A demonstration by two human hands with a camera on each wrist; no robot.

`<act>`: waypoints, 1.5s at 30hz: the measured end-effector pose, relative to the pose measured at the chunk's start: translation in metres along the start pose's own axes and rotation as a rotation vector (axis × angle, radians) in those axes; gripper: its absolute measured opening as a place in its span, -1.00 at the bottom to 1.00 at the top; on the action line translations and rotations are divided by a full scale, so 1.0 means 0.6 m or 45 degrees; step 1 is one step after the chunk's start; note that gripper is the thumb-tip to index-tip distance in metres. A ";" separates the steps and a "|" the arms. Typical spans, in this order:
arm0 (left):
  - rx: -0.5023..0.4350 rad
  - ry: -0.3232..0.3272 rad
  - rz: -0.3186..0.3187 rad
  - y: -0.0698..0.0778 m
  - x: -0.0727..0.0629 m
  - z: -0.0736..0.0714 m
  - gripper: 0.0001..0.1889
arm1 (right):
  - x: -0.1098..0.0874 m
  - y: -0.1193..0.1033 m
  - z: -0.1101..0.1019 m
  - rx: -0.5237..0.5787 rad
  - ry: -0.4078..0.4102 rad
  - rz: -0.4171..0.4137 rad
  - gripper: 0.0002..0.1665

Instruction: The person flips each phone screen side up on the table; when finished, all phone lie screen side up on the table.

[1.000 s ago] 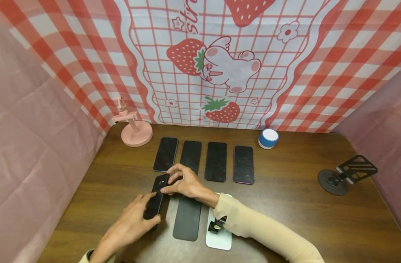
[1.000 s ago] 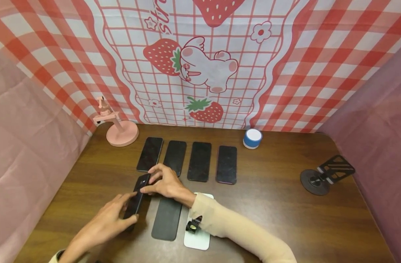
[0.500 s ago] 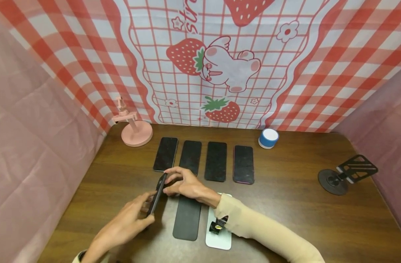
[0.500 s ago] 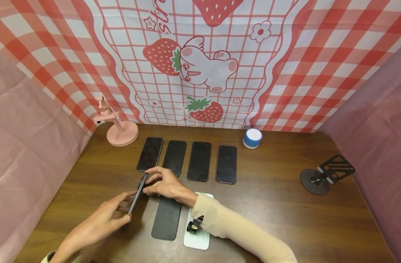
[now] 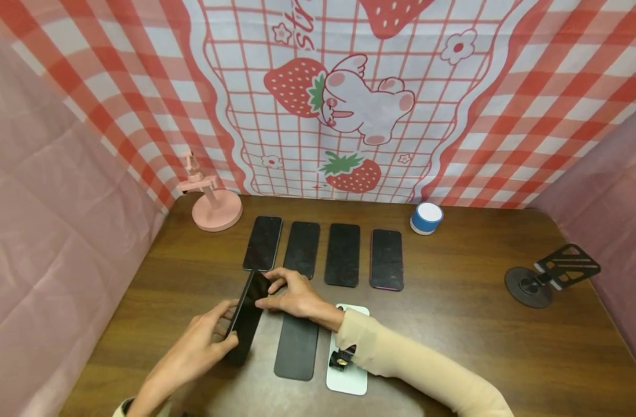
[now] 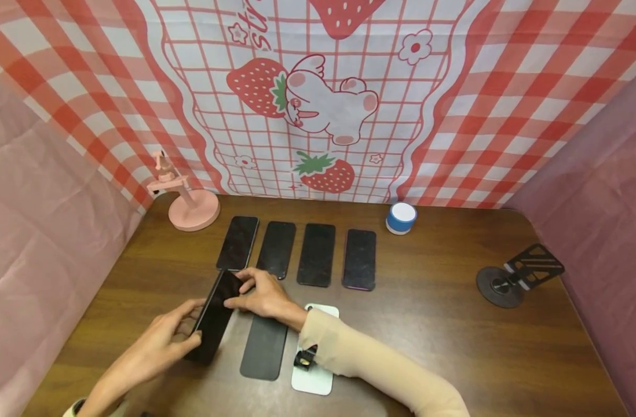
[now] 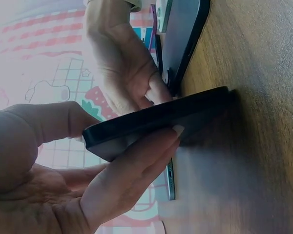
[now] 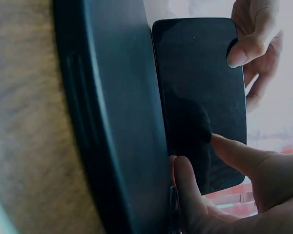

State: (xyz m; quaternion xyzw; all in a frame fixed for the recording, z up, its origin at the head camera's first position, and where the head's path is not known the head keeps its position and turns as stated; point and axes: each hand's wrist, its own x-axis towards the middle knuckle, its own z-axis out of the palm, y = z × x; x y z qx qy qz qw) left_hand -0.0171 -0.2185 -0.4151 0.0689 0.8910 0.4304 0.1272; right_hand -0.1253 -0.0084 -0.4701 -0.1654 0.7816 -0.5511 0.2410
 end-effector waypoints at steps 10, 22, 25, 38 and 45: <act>0.116 0.148 -0.046 -0.001 -0.005 -0.005 -0.47 | 0.008 -0.010 0.007 -0.190 0.097 -0.023 -0.36; 0.206 0.164 -0.127 -0.009 -0.011 -0.009 -0.45 | 0.017 -0.005 0.016 -0.248 0.147 -0.022 -0.42; 0.209 0.150 -0.142 -0.013 -0.010 -0.009 -0.44 | 0.018 -0.005 0.016 -0.269 0.153 -0.028 -0.45; 0.144 0.086 -0.256 -0.030 -0.003 -0.006 -0.45 | 0.016 -0.010 0.020 -0.362 0.161 -0.050 -0.45; 0.151 0.067 -0.286 -0.040 0.005 -0.005 -0.45 | 0.016 -0.011 0.021 -0.337 0.147 -0.045 -0.44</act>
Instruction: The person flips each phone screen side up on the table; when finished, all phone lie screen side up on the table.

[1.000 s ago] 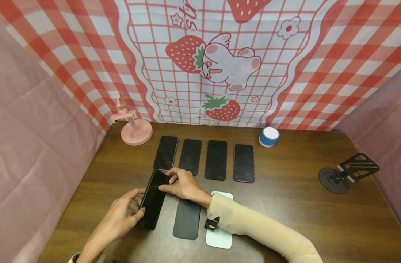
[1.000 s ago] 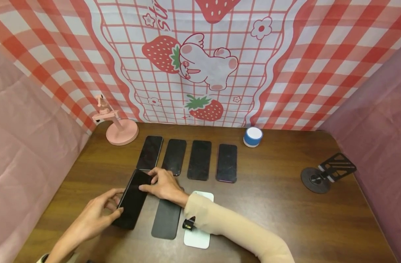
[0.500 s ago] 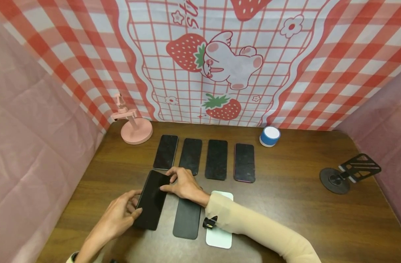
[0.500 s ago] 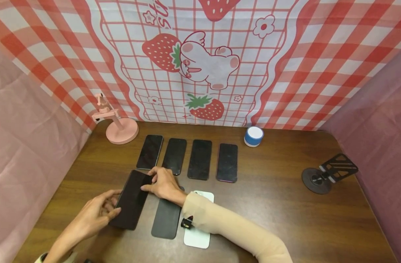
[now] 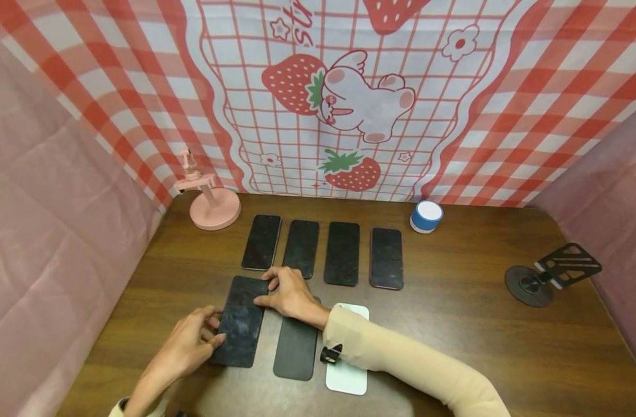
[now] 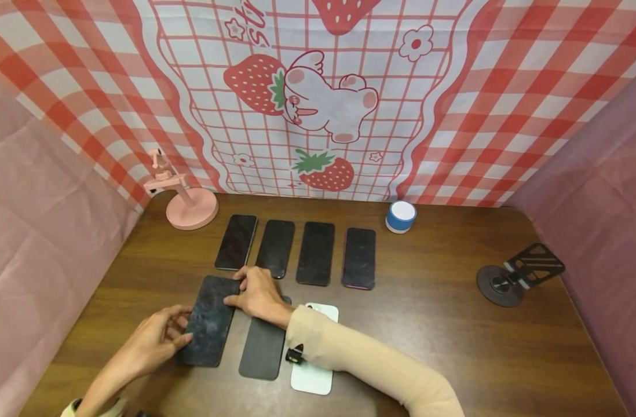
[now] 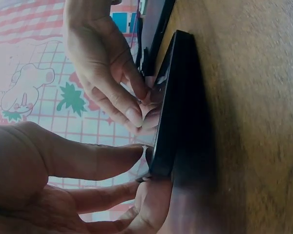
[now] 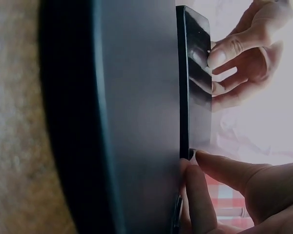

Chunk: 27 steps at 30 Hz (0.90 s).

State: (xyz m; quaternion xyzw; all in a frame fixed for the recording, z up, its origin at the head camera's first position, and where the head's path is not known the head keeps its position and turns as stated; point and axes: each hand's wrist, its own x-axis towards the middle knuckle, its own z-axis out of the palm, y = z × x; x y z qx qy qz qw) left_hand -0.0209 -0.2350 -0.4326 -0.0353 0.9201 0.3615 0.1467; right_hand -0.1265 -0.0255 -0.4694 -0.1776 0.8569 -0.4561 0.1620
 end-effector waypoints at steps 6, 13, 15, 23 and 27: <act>0.095 0.056 0.008 0.001 0.008 0.007 -0.43 | 0.000 -0.001 0.003 -0.017 0.034 0.006 -0.46; 0.164 0.083 0.016 0.001 0.011 0.013 -0.34 | -0.001 0.000 0.003 -0.012 0.057 0.023 -0.47; 0.167 0.087 0.021 0.001 0.011 0.014 -0.32 | -0.001 0.000 0.003 -0.011 0.052 0.024 -0.47; 0.161 0.082 0.025 -0.002 0.006 0.017 -0.33 | -0.005 0.001 0.001 0.009 0.010 0.040 -0.45; 0.191 0.096 0.030 0.000 0.006 0.019 -0.34 | -0.005 0.001 -0.003 0.013 -0.020 0.051 -0.41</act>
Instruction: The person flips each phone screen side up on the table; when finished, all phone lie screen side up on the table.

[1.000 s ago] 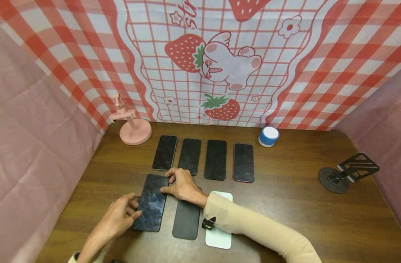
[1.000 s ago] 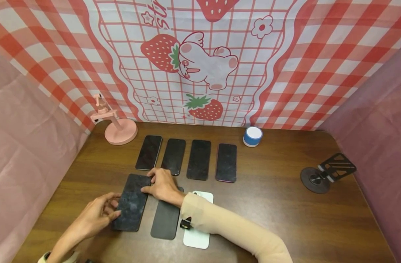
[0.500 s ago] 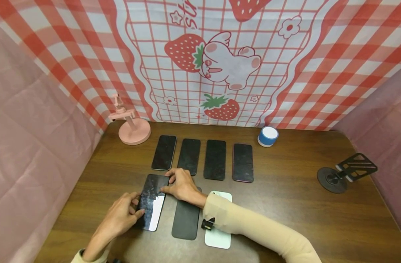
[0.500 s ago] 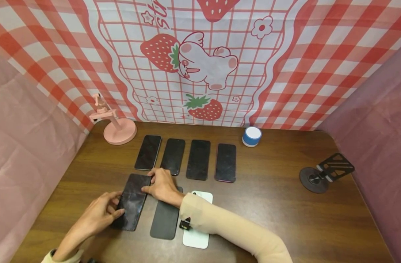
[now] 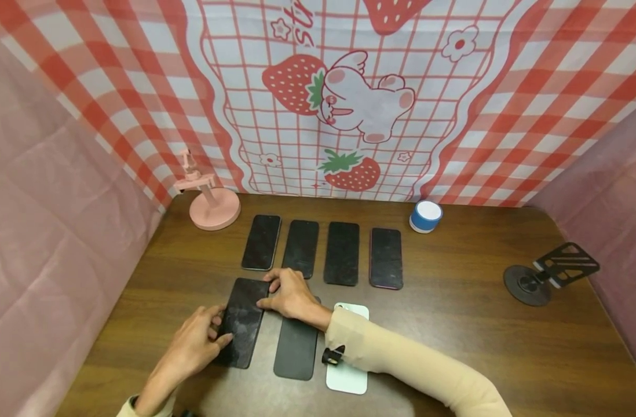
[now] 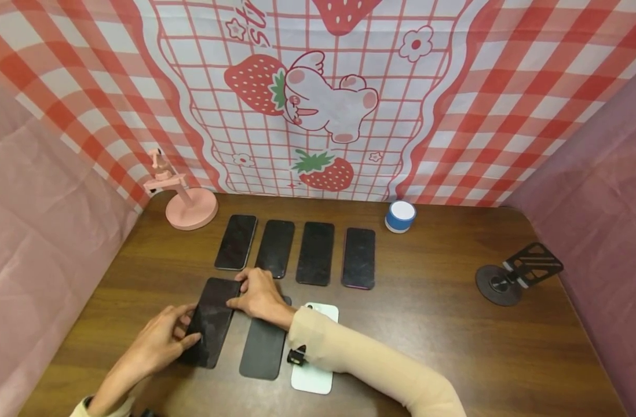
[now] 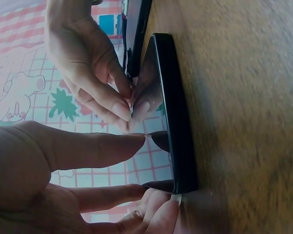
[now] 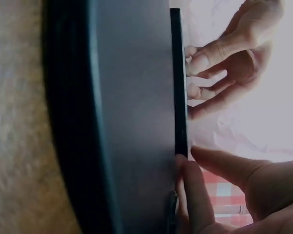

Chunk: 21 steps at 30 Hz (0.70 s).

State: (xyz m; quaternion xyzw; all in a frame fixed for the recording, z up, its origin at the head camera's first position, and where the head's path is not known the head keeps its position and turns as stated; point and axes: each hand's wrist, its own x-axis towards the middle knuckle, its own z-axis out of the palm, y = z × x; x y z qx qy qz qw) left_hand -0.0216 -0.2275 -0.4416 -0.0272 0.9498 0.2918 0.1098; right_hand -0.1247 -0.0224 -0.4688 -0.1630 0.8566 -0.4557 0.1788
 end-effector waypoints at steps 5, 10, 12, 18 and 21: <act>0.009 0.000 -0.008 0.000 -0.001 -0.001 -0.34 | -0.006 -0.002 -0.011 0.035 -0.049 0.023 -0.32; 0.010 0.030 0.006 0.003 -0.001 -0.001 -0.30 | -0.019 0.000 -0.030 0.174 -0.097 0.000 -0.28; 0.021 0.057 0.020 0.006 0.000 0.001 -0.28 | -0.025 0.000 -0.040 0.249 -0.130 -0.022 -0.27; 0.043 0.163 0.088 0.013 -0.001 0.007 -0.27 | -0.044 0.008 -0.067 0.302 -0.193 -0.108 -0.26; 0.030 0.234 0.130 0.017 -0.001 0.012 -0.29 | -0.049 0.013 -0.077 0.273 -0.182 -0.141 -0.27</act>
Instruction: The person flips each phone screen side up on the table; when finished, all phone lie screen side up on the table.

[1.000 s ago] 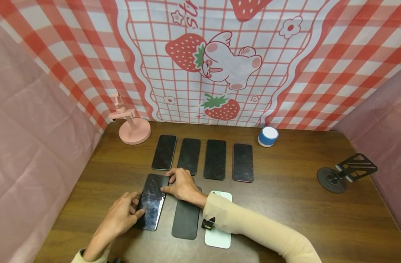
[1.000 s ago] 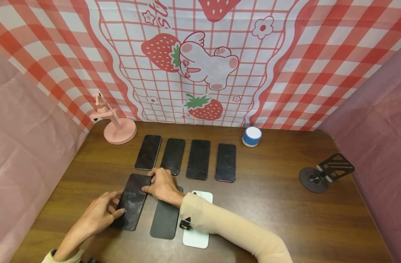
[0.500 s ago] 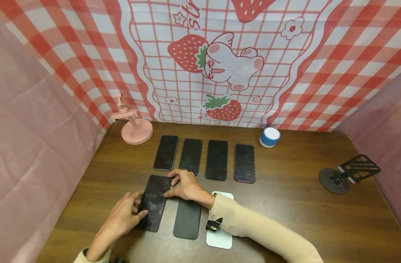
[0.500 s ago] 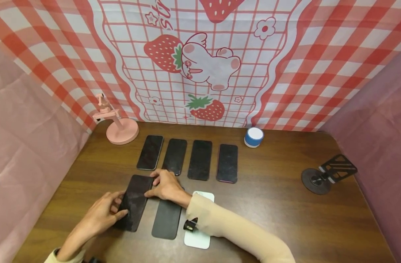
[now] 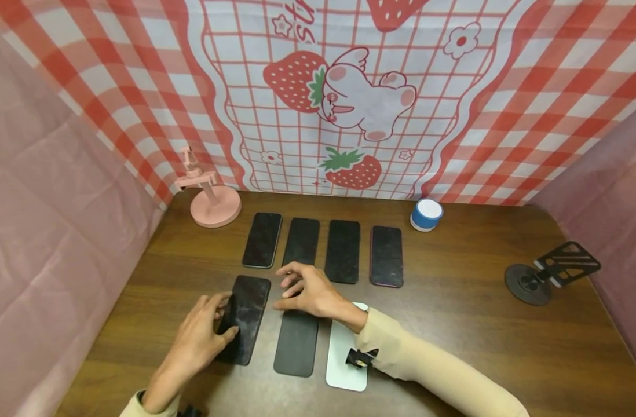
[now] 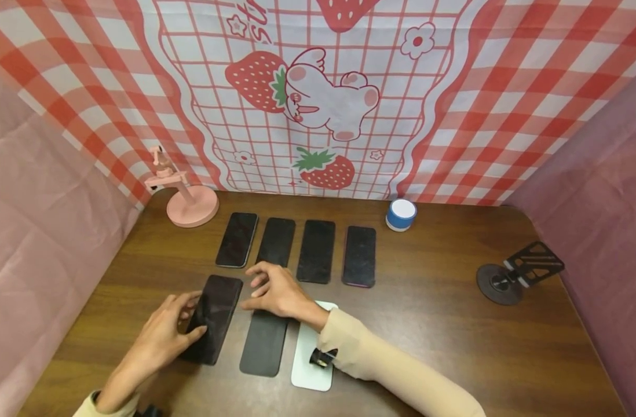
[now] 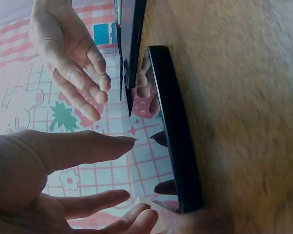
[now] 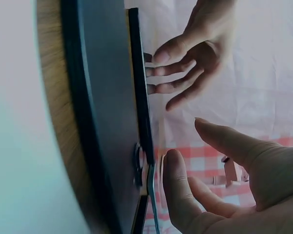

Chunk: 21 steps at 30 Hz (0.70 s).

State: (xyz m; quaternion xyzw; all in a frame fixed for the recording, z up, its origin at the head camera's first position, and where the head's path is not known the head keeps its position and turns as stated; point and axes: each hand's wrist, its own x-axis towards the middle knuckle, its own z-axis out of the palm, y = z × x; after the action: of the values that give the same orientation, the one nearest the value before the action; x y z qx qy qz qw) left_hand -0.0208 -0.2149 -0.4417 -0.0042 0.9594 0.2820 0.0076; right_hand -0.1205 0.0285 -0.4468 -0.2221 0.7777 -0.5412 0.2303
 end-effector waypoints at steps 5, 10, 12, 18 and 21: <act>-0.017 0.071 0.067 0.016 0.003 0.008 -0.26 | -0.013 0.006 -0.013 -0.028 0.029 -0.012 -0.28; -0.057 0.102 0.136 0.041 0.004 0.020 -0.27 | -0.026 0.010 -0.025 -0.054 0.065 -0.013 -0.29; -0.082 0.107 0.160 0.052 0.004 0.026 -0.27 | -0.031 0.014 -0.030 -0.061 0.079 -0.015 -0.30; -0.103 0.040 0.192 0.078 0.000 0.046 -0.23 | -0.045 0.024 -0.045 -0.091 0.117 0.002 -0.33; -0.072 -0.008 0.171 0.091 -0.006 0.056 -0.22 | -0.050 0.027 -0.052 -0.113 0.132 0.012 -0.35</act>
State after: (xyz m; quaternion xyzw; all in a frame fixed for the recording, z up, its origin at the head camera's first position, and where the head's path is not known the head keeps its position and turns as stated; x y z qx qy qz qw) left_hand -0.0176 -0.1507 -0.4402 0.0607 0.9491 0.3090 -0.0085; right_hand -0.1168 0.0748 -0.4489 -0.2002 0.8127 -0.5159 0.1822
